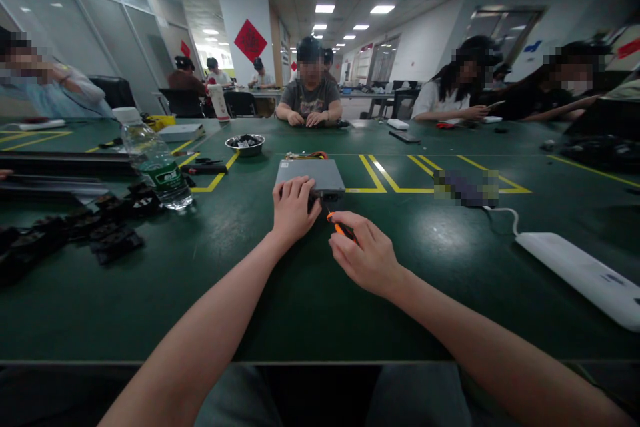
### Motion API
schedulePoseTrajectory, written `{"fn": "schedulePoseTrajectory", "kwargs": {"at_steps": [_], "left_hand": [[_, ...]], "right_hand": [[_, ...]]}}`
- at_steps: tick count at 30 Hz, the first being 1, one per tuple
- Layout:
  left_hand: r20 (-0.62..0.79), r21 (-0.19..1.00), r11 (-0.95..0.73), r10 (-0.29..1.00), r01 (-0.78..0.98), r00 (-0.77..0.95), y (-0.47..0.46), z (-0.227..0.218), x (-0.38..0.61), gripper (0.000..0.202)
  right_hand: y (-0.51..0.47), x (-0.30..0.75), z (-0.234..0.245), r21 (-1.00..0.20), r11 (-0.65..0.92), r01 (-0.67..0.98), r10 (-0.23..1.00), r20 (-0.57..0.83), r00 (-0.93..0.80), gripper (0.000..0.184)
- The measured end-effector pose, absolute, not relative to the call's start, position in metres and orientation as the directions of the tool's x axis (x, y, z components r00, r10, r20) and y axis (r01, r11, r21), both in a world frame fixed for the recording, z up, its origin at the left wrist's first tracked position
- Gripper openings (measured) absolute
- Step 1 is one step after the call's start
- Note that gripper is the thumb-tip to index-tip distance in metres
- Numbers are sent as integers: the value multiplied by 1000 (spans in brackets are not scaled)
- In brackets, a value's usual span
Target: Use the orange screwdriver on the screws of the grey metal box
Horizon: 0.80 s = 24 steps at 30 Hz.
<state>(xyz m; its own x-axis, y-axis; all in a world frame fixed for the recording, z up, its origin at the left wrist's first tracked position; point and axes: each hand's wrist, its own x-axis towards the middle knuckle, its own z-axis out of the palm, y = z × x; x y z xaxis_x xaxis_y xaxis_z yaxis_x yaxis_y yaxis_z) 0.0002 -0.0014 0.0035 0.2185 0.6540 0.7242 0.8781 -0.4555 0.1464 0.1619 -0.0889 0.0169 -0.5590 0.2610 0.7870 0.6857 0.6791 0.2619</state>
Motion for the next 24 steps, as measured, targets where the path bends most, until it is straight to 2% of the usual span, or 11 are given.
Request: {"fn": "schedulePoseTrajectory", "kwargs": {"at_steps": [6, 9, 13, 19, 24], "left_hand": [[725, 141, -462, 650, 876, 226, -2, 4, 0, 35], [724, 153, -461, 655, 874, 219, -2, 4, 0, 35], [725, 151, -456, 654, 877, 215, -2, 4, 1, 35], [729, 137, -448, 650, 884, 216, -1, 3, 1, 34], [730, 145, -458, 648, 877, 217, -1, 3, 1, 34]], "right_hand": [[-88, 162, 16, 283, 703, 652, 220, 786, -578, 23], [-88, 162, 15, 244, 691, 680, 257, 797, -547, 23], [-90, 162, 14, 267, 623, 735, 294, 791, -537, 16], [-90, 161, 16, 253, 660, 707, 244, 819, -520, 27], [-90, 162, 18, 245, 589, 770, 307, 814, -494, 14]]}}
